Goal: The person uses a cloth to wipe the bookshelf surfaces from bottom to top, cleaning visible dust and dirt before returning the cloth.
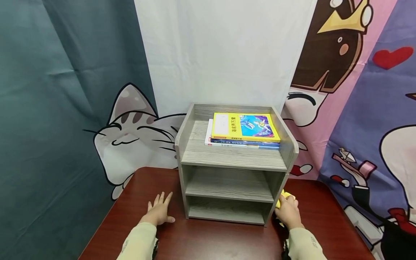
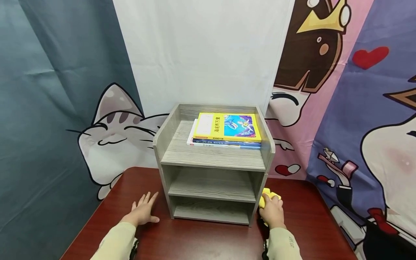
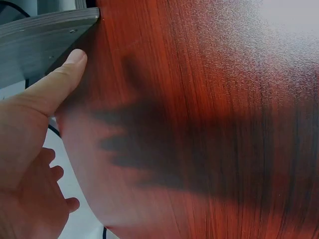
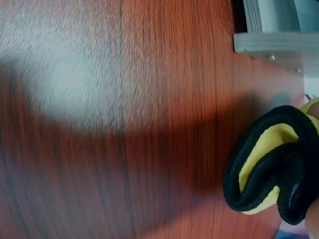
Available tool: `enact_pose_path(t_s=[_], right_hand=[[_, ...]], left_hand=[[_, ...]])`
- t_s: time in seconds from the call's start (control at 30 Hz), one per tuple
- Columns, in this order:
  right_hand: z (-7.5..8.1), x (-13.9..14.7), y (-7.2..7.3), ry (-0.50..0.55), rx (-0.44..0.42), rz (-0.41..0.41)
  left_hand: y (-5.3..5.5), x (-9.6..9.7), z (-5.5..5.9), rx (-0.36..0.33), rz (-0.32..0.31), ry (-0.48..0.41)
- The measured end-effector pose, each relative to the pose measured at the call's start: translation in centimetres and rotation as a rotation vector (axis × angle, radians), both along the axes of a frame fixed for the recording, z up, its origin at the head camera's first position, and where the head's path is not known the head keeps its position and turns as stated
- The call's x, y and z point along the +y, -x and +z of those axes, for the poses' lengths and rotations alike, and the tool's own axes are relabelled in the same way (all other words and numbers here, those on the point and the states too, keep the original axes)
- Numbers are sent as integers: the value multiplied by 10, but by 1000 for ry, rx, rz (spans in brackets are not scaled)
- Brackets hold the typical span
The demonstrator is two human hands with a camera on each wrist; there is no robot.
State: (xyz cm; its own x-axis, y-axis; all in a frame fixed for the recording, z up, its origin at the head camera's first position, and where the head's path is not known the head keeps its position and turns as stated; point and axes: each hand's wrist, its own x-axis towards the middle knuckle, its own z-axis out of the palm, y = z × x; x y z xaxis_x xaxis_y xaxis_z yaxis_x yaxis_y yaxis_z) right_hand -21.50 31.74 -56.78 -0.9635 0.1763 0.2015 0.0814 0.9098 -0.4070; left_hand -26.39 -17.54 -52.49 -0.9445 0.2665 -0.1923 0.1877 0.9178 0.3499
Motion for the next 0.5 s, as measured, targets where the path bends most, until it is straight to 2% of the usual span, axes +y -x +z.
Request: enact_pose_path(t_s=[0.1, 0.2, 0.3, 0.37, 0.5], right_hand=[[-5, -6, 0, -50, -4, 24], [-11, -10, -2, -108, -54, 42], [-10, -9, -5, -133, -127, 62], [-1, -9, -6, -135, -194, 76], [30, -7, -8, -109, -377, 128]], left_hand=[[-4, -2, 0, 0, 7, -7], [-5, -2, 0, 11, 5, -15], [-3, -2, -2, 30, 3, -13], [-2, -2, -1, 38, 0, -16], [1, -3, 3, 33, -2, -11]])
